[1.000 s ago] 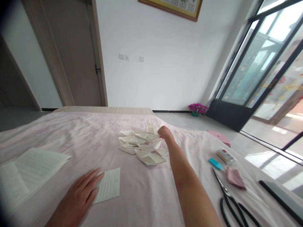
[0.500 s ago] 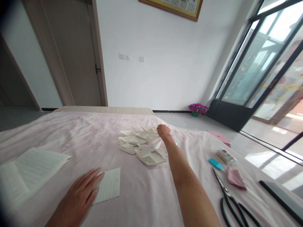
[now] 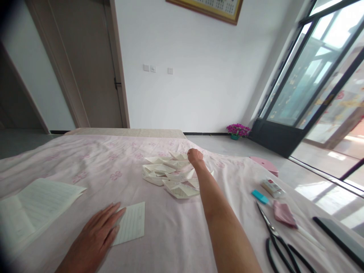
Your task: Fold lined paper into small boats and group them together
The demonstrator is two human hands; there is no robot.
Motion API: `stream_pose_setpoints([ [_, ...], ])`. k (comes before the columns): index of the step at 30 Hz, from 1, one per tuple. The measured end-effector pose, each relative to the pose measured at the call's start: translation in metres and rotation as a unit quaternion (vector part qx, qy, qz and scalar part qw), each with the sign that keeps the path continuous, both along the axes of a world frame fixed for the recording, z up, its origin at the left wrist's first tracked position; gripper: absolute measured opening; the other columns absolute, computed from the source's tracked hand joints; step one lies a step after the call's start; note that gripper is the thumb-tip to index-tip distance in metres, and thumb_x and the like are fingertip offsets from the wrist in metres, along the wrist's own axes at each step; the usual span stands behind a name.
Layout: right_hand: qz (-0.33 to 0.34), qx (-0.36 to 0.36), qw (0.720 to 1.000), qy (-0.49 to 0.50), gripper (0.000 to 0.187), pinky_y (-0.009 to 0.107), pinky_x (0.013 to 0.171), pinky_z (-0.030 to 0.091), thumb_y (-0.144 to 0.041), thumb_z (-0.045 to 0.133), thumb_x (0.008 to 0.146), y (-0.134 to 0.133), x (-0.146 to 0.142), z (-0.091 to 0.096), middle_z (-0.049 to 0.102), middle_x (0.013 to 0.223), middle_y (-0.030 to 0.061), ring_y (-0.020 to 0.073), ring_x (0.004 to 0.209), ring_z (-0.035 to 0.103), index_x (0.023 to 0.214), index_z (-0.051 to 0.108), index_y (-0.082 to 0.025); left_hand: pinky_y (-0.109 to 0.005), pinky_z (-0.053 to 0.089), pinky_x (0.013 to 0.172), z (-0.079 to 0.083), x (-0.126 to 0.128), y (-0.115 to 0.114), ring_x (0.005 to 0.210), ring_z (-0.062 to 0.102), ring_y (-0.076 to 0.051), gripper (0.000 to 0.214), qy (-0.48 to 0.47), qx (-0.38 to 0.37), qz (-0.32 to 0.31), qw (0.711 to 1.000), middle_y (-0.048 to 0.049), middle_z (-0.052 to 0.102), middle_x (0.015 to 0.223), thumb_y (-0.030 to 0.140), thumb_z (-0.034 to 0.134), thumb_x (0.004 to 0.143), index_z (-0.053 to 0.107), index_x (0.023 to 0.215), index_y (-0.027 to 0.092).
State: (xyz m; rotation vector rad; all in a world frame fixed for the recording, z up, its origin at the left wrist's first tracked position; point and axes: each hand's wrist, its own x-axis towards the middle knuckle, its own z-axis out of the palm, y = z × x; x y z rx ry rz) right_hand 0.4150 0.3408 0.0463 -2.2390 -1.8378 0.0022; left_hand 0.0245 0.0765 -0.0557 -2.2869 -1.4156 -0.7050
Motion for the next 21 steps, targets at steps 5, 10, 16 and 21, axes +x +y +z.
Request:
stream_pose_setpoints([
  [5,-0.01,0.007,1.0,0.015,0.03,0.025,0.08,0.047,-0.023,0.053,0.084,0.0026,0.0009,-0.0011,0.071,0.11,0.0088,0.0218,0.099,0.066,0.105,0.074,-0.026,-0.042,0.048,0.102,0.001,0.001,-0.0006,0.122,0.056,-0.022,0.04,-0.001,-0.008,0.003,1.0,-0.0038,0.06,0.135,0.03,0.048,0.091,0.06,0.128,0.027],
  [10,-0.004,0.017,0.999,0.03,0.029,0.024,0.078,0.046,-0.027,0.053,0.085,0.0052,0.0016,-0.0024,0.072,0.11,0.0064,0.0213,0.101,0.065,0.104,0.074,-0.027,-0.042,0.048,0.102,0.0006,0.0006,-0.0011,0.123,0.056,-0.022,0.04,0.001,-0.012,0.004,1.0,-0.0037,0.06,0.136,0.03,0.047,0.091,0.059,0.129,0.027],
  [16,0.013,0.017,0.999,0.041,0.027,0.023,0.078,0.046,-0.032,0.056,0.085,0.0075,0.0028,-0.0075,0.072,0.11,0.004,0.0204,0.1,0.065,0.104,0.075,-0.03,-0.042,0.048,0.103,0.001,0.0009,-0.0012,0.123,0.056,-0.022,0.04,0.001,-0.008,0.004,1.0,-0.0041,0.06,0.136,0.031,0.048,0.091,0.06,0.129,0.026],
  [21,0.028,0.014,0.999,0.041,0.029,0.024,0.079,0.045,-0.03,0.056,0.084,0.0105,0.0058,-0.008,0.071,0.111,0.0037,0.0205,0.101,0.064,0.105,0.075,-0.03,-0.042,0.048,0.103,0.0003,0.0009,-0.0005,0.123,0.055,-0.022,0.04,0.003,-0.018,0.008,1.0,-0.0038,0.059,0.137,0.03,0.048,0.091,0.059,0.13,0.027],
])
